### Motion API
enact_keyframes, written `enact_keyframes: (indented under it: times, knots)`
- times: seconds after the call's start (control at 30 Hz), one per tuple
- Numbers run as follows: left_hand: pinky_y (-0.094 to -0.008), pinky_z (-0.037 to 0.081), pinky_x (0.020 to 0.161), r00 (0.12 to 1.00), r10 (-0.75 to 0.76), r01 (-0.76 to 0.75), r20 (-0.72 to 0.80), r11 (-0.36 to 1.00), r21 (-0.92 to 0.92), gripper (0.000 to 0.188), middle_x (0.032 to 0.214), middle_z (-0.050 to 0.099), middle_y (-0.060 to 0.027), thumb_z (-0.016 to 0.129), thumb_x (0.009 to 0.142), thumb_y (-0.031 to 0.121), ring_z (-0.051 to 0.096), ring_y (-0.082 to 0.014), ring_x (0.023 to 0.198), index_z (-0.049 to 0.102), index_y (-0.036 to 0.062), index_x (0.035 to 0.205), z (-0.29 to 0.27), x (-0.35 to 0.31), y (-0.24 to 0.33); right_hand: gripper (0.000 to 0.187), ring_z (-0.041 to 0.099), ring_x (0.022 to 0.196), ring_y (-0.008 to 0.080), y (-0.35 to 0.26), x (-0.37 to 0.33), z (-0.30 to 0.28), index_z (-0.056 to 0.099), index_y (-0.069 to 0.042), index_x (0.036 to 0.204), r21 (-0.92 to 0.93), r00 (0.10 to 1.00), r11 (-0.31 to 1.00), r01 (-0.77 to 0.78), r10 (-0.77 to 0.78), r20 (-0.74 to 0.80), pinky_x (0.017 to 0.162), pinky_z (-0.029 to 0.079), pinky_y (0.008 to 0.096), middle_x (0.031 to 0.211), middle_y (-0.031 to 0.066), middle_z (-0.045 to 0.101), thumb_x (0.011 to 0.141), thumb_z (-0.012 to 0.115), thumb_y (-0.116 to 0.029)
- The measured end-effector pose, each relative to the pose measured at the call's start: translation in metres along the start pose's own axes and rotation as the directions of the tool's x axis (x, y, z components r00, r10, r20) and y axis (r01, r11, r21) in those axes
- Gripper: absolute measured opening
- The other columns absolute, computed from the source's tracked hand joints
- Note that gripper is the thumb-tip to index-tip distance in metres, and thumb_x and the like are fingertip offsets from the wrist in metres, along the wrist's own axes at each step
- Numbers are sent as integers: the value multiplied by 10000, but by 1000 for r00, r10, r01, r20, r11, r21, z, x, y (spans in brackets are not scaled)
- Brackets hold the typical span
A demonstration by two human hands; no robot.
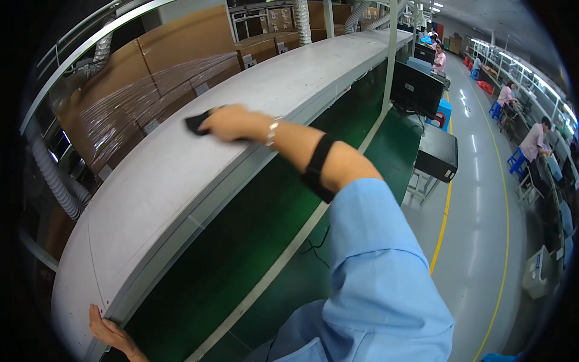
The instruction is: The person wipes down a long white shelf with a cloth, moving a yellow tray aside to reach the surface underneath. After walking to another section of the shelf, they wipe the surface again with the cloth before folding it.
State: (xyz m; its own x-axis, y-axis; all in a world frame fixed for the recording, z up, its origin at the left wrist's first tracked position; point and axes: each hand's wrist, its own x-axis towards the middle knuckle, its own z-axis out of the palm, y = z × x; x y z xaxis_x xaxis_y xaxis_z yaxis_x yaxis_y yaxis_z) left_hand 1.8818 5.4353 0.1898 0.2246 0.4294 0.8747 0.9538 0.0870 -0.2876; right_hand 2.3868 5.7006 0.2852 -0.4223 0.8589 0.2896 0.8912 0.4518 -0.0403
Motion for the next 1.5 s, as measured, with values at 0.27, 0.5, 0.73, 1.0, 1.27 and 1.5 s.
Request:
enact_keyframes:
  times: [0.27,0.5,0.73,1.0,1.27,1.5]
  knots:
    - [-373,327,924,999,-20,20,-40,1000,24,388,1148,544,-156,311,931,239,491,-295,1054,522,-9,1143,9,-3,-4,349,568,966,306,202,-60,-20,572,-265,1152,-221,876,848,-481,453,-166,828,458,397,1085,137,563,837,437,-198]
    - [-377,308,931,1000,-28,28,-5,1000,5,359,1153,531,-162,327,921,204,476,-296,1070,510,-10,1144,5,-10,-8,382,566,948,307,59,-14,-18,570,-140,1134,78,865,991,-106,131,-484,799,456,405,1065,144,573,758,593,-209]
    - [-392,318,926,999,11,-12,-49,1000,-15,372,1151,533,-167,327,928,214,471,-303,1081,502,-17,1162,16,-10,-8,281,482,1043,292,-155,-3,26,621,-202,1088,219,871,854,473,-413,-267,890,397,391,1089,111,532,852,476,-251]
    - [-379,320,957,979,-139,106,152,972,210,385,1212,500,-174,314,939,216,457,-301,1129,502,-11,1186,-3,-6,4,256,497,992,290,-63,-7,31,646,-216,1041,279,879,844,457,-381,-287,842,435,386,1043,95,542,843,487,-253]
    - [-407,275,998,992,-80,82,93,996,-17,343,1275,450,-158,365,921,154,420,-281,1177,485,-10,1197,-25,93,238,257,501,994,305,180,-55,9,638,-223,1054,187,941,957,219,-157,-300,843,441,398,1020,110,544,845,489,-243]
    - [-414,223,1032,982,141,-123,128,983,-137,339,1273,441,-155,376,895,138,408,-287,1174,482,17,1192,23,214,459,253,502,983,314,418,-73,-4,634,-228,1057,102,955,995,-3,33,-295,860,436,395,1036,108,546,851,490,-260]
